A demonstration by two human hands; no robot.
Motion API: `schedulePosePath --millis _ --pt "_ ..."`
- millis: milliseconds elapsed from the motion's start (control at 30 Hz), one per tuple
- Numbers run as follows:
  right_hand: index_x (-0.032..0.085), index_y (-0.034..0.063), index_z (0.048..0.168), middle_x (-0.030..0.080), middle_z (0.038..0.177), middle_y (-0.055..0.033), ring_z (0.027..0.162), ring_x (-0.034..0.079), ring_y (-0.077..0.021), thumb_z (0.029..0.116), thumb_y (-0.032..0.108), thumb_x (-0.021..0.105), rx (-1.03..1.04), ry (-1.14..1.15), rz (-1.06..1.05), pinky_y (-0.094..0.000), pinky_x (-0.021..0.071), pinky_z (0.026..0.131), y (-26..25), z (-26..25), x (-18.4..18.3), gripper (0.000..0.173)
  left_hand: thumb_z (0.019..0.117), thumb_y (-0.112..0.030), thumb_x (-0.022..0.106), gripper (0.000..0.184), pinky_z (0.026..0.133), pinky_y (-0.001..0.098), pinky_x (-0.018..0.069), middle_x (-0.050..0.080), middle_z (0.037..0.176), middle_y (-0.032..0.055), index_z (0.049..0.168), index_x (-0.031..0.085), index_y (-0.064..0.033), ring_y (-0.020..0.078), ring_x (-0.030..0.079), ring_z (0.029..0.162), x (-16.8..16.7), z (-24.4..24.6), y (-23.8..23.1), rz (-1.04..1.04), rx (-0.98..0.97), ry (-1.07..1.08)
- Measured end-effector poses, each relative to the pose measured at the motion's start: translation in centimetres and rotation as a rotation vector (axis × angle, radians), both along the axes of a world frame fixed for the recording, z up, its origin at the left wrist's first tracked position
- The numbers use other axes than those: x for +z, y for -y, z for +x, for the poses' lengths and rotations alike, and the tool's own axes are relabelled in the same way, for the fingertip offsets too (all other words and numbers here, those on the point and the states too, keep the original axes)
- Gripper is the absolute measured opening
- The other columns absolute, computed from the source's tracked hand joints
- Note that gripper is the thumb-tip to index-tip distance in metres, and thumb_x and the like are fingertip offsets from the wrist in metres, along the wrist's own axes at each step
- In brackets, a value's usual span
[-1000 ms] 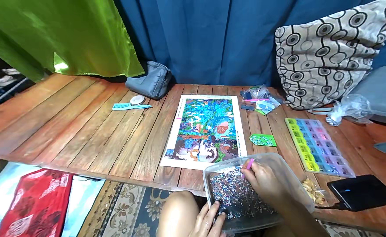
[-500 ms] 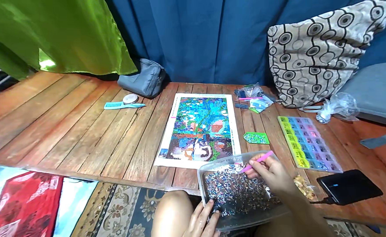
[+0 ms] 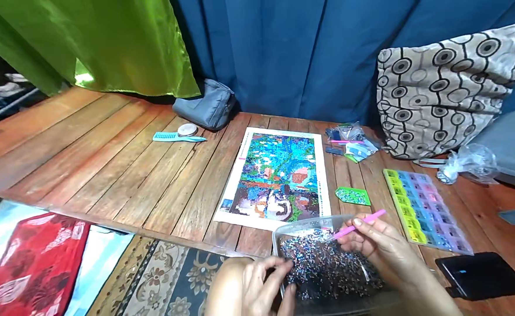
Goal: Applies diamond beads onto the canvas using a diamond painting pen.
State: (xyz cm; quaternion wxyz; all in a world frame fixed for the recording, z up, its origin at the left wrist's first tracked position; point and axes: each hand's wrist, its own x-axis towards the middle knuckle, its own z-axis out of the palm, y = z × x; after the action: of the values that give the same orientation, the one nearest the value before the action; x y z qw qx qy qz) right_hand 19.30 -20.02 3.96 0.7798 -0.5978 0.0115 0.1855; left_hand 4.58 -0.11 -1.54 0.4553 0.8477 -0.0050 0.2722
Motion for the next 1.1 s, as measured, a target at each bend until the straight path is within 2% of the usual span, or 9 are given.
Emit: schedulePosePath --millis 133,333,567,767,1100 --pt "0.062 0.0072 0.089 0.074 0.076 -0.0062 0.063 0.072 -0.0127 0.1056 0.007 0.029 0.052 -0.019 0.107 -0.0245 0.0618 0.063 0.0 -0.5 0.4 0.036 0.0945 -0.024 0.061 0.026 0.093 0.0323 0.045 0.072 0.099 0.0046 0.107 0.079 -0.0104 0.0152 0.062 0.1 1.8 3.6 0.8 -0.037 0.018 0.064" --pt "0.061 0.0083 0.089 0.073 0.077 -0.0045 0.063 0.071 -0.0107 0.1064 0.009 0.027 0.104 -0.07 0.197 -0.0231 0.0612 0.061 -0.1 -1.1 0.7 0.038 0.0932 -0.023 0.062 0.022 0.089 0.0309 0.0457 0.073 0.093 -0.0009 0.101 0.08 -0.012 0.011 0.063 0.094 2.6 5.6 1.8 -0.08 -0.078 0.077" --pt "0.064 0.0086 0.087 0.073 0.079 -0.0051 0.066 0.071 -0.0102 0.106 0.011 0.028 0.167 -0.108 0.29 -0.0229 0.0611 0.064 -0.1 -1.4 0.2 0.04 0.0942 -0.024 0.063 0.02 0.09 0.0277 0.0449 0.072 0.09 -0.0027 0.097 0.08 -0.0132 0.0084 0.062 0.094 2.7 5.7 1.9 -0.128 -0.134 0.123" --pt "0.065 0.0073 0.088 0.073 0.081 -0.0069 0.066 0.072 -0.0119 0.1066 0.011 0.029 0.179 -0.131 0.351 -0.0236 0.0613 0.063 -0.2 -1.5 0.0 0.041 0.0926 -0.022 0.064 0.016 0.089 0.0269 0.0445 0.071 0.087 -0.0041 0.089 0.077 -0.0142 0.0078 0.062 0.093 2.8 5.8 1.9 -0.118 -0.141 0.151" --pt "0.062 0.0061 0.087 0.072 0.08 -0.007 0.065 0.071 -0.0121 0.1073 0.01 0.026 0.15 -0.175 0.342 -0.0238 0.0611 0.063 -0.3 -1.6 0.2 0.041 0.0928 -0.022 0.063 0.017 0.089 0.0274 0.0442 0.071 0.087 -0.0038 0.09 0.077 -0.014 0.0079 0.062 0.092 2.6 5.9 2.0 -0.12 -0.15 0.17"
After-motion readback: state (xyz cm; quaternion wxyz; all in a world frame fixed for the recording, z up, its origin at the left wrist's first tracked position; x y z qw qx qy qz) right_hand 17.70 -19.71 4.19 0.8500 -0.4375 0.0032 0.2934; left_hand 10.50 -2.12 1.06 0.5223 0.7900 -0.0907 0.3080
